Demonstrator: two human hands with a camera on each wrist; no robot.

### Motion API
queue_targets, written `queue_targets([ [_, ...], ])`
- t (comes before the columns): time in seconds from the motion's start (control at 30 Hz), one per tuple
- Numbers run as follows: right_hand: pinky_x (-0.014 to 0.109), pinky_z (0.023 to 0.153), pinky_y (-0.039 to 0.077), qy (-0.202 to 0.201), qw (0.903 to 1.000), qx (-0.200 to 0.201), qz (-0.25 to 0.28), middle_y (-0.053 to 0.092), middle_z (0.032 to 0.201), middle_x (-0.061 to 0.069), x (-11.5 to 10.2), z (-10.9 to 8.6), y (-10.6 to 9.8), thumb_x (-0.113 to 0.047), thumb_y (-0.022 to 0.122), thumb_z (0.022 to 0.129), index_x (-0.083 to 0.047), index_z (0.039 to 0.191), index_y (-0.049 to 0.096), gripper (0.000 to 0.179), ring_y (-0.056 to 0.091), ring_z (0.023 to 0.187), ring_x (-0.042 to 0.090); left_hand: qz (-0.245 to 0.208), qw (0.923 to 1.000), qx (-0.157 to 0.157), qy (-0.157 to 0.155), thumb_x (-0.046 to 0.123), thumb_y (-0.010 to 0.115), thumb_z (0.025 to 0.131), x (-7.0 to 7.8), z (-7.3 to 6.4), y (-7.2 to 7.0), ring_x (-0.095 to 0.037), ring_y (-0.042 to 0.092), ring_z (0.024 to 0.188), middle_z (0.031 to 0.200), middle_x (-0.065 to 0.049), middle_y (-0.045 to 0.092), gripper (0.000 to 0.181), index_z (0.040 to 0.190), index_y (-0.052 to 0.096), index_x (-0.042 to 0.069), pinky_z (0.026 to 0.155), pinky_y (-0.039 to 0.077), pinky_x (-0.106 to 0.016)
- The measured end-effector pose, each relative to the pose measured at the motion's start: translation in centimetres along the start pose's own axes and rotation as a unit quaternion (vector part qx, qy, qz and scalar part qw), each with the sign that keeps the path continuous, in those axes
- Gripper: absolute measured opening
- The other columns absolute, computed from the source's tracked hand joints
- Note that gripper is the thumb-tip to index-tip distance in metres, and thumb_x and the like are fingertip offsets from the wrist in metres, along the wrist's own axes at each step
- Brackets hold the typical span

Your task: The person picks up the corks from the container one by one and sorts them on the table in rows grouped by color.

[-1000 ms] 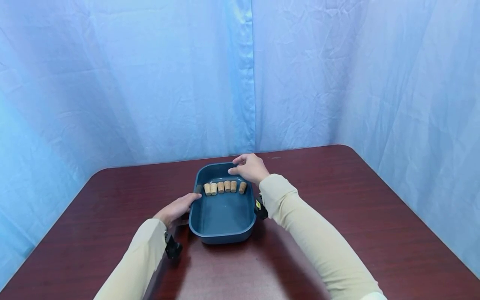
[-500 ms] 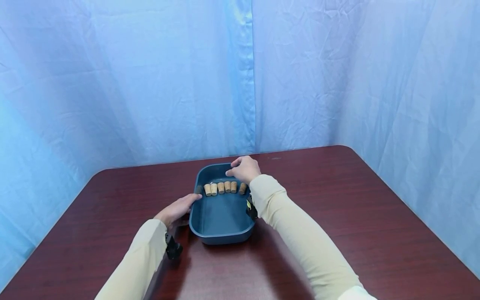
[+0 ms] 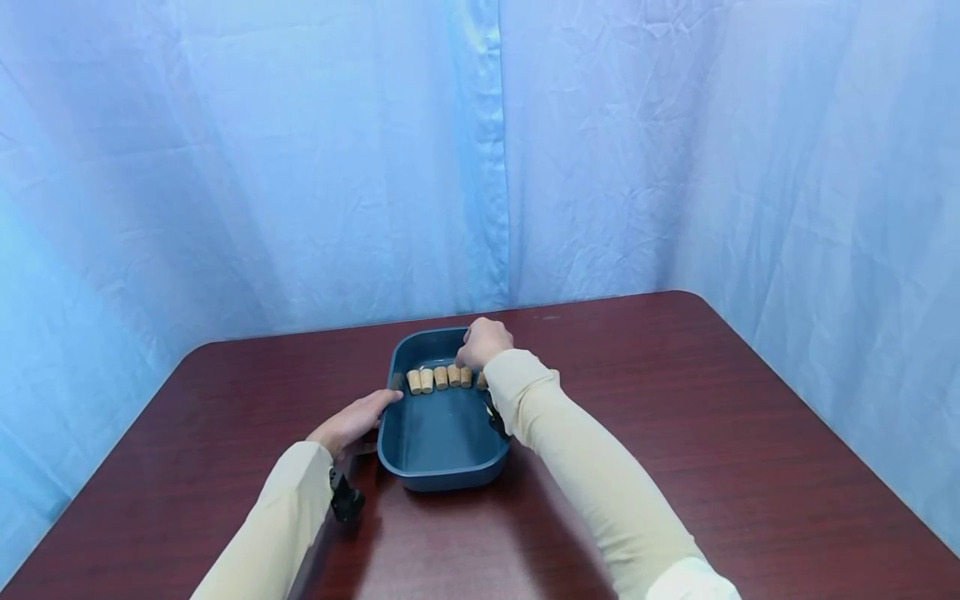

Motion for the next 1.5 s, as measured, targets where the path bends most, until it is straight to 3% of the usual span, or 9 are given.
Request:
queue_targets([
  [0.1,0.047,0.094,0.054,-0.004,0.9995,-0.005,-0.03,0.066,0.125,0.018,0.0,0.5,0.3,-0.014,0.076,0.09,0.001,0.123,0.07,0.036,0.061,0.112,0.035,0.003,1.0,0.001,0.0,0.04,0.041,0.108,0.0,-0.1,0.0,-0.036,0.053,0.118,0.143,-0.022,0.05,0.059,0.156,0.037,0.006,0.095,0.052,-0.049],
  [0.2,0.04,0.08,0.056,-0.006,0.9982,-0.016,-0.057,0.069,0.093,0.011,-0.1,1.0,0.6,-0.012,0.076,0.09,-0.002,0.09,0.074,0.01,0.063,0.086,0.026,0.002,1.0,0.002,-0.002,0.04,0.041,0.108,-0.1,0.1,0.0,-0.036,0.052,0.12,0.145,-0.021,0.049,0.059,0.156,0.037,0.006,0.096,0.052,-0.05],
  [0.33,0.032,0.057,0.044,-0.007,0.9952,-0.027,-0.093,0.041,0.056,0.001,-0.5,1.1,0.8,-0.008,0.073,0.091,-0.013,0.057,0.049,0.042,0.043,0.056,0.017,0.0,1.0,0.001,-0.004,0.04,0.041,0.108,-0.3,0.3,0.1,-0.036,0.052,0.121,0.145,-0.021,0.049,0.058,0.156,0.037,0.007,0.097,0.052,-0.051],
  [0.5,0.031,0.052,0.039,0.008,0.9908,-0.035,-0.131,0.037,0.063,0.003,-0.7,1.0,1.2,-0.005,0.067,0.093,-0.008,0.07,0.055,0.026,0.039,0.055,0.018,-0.001,1.0,0.002,-0.002,0.041,0.042,0.107,-0.3,0.5,0.1,-0.036,0.053,0.12,0.143,-0.021,0.051,0.059,0.155,0.038,0.007,0.096,0.052,-0.051],
  [0.6,0.033,0.056,0.043,0.016,0.9872,-0.045,-0.152,0.048,0.07,0.007,-0.8,1.0,1.5,-0.004,0.067,0.095,-0.003,0.086,0.066,0.009,0.046,0.061,0.02,-0.004,1.0,0.002,-0.002,0.041,0.042,0.107,-0.1,0.3,0.1,-0.036,0.053,0.121,0.144,-0.021,0.05,0.06,0.155,0.038,0.006,0.097,0.052,-0.051],
  [0.7,0.033,0.059,0.045,0.015,0.9829,-0.057,-0.175,0.056,0.076,0.009,-1.0,0.9,1.9,-0.004,0.066,0.096,-0.002,0.093,0.07,0.006,0.051,0.066,0.021,-0.005,1.0,0.003,-0.004,0.042,0.042,0.108,0.0,0.1,0.1,-0.036,0.052,0.122,0.146,-0.021,0.048,0.061,0.156,0.036,0.006,0.097,0.052,-0.051],
  [0.97,0.034,0.065,0.049,0.008,0.9739,-0.044,-0.222,0.064,0.085,0.012,-1.3,1.4,2.5,-0.003,0.063,0.098,-0.003,0.092,0.073,0.011,0.057,0.073,0.023,-0.005,1.0,0.003,0.0,0.041,0.042,0.108,-0.1,0.1,0.1,-0.036,0.053,0.122,0.146,-0.021,0.049,0.06,0.156,0.037,0.005,0.097,0.052,-0.051],
  [1.2,0.038,0.079,0.057,0.019,0.9633,-0.035,-0.265,0.068,0.097,0.013,-1.1,2.0,3.1,-0.008,0.06,0.102,-0.004,0.099,0.075,0.016,0.067,0.092,0.026,0.0,1.0,0.0,0.005,0.042,0.042,0.107,0.0,0.1,0.2,-0.037,0.054,0.123,0.147,-0.022,0.048,0.061,0.156,0.037,0.005,0.095,0.054,-0.049],
  [1.5,0.037,0.076,0.057,0.032,0.9601,-0.042,-0.275,0.065,0.089,0.012,-0.9,2.3,3.8,-0.01,0.067,0.098,-0.006,0.097,0.075,0.009,0.064,0.085,0.023,0.001,1.0,0.003,0.003,0.041,0.042,0.107,0.1,-0.1,0.2,-0.037,0.054,0.124,0.147,-0.022,0.048,0.061,0.156,0.037,0.006,0.095,0.054,-0.049],
])
Point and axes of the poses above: each hand's wrist, its own z-axis towards the middle knuckle, its own y-axis out of the palm, x = y × z, the point moved 9 cm from there along z, towards the middle knuckle
